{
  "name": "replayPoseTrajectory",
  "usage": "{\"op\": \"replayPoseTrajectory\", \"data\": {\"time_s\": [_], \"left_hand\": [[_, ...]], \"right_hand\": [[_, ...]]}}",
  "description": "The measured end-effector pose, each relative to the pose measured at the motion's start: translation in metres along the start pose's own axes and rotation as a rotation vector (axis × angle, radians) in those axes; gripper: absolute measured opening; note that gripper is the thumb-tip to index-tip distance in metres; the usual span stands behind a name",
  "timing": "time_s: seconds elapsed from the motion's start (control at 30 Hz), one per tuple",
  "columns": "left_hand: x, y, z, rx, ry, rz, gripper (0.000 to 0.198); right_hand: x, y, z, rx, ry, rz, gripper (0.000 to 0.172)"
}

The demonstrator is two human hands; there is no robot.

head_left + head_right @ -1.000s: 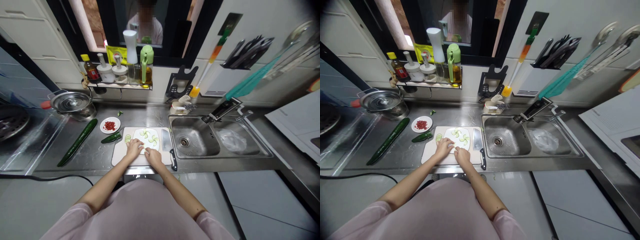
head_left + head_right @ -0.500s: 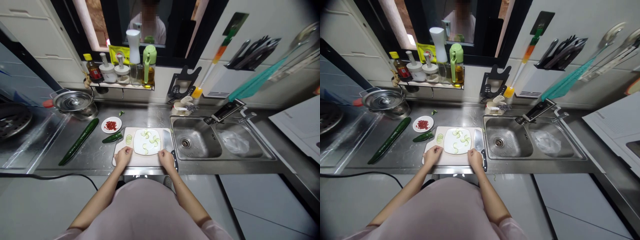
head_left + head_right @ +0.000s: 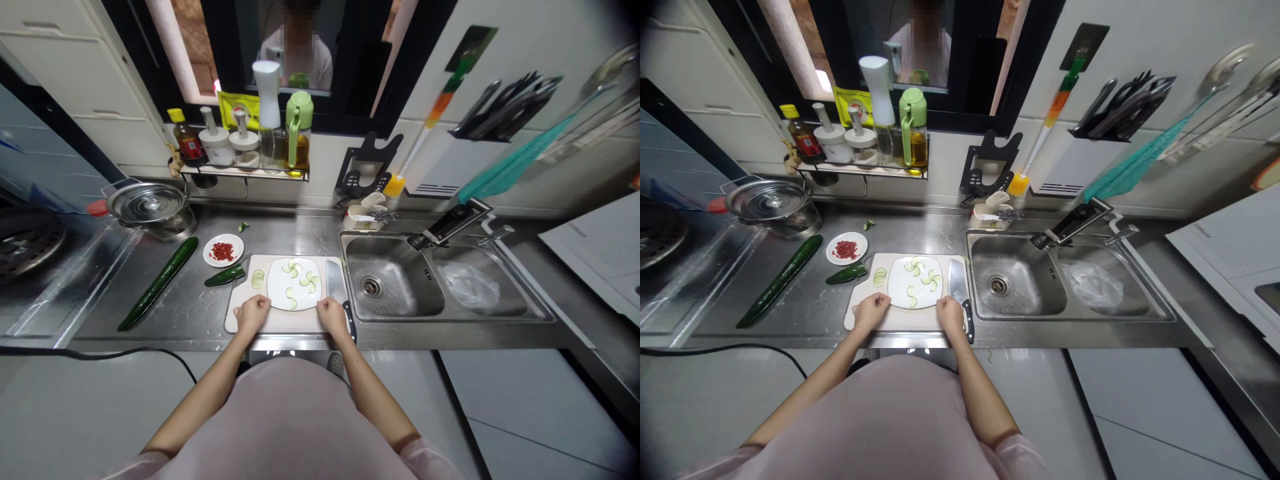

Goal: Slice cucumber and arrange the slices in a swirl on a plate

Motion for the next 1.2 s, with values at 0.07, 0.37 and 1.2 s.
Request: {"op": "replayPoseTrajectory", "data": {"time_s": [0.07, 0.37, 1.2], "left_hand": [[0.000, -0.001, 0.000, 0.002, -0.004, -0.001, 0.026], [0.003, -0.001, -0.002, -0.003, -0.011, -0.007, 0.028], [-0.001, 0.055, -0.019, -0.203, 0.216, -0.046, 0.026]], "right_hand": [[-0.001, 0.000, 0.000, 0.004, 0.006, 0.007, 0.025], [-0.003, 0.000, 0.000, 0.010, 0.017, 0.005, 0.024], [0.013, -0.015, -0.014, -0.038, 0.351, -0.228, 0.036]]}}
Point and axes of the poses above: each hand's wrist, its own y-axis towards the middle knuckle, its own z-axis out of the palm, x = y × z, the point moved 6 cm from there along y, towards the middle knuckle, and after that the axes turned 3 degrees about -x, right-handed, at the moved point
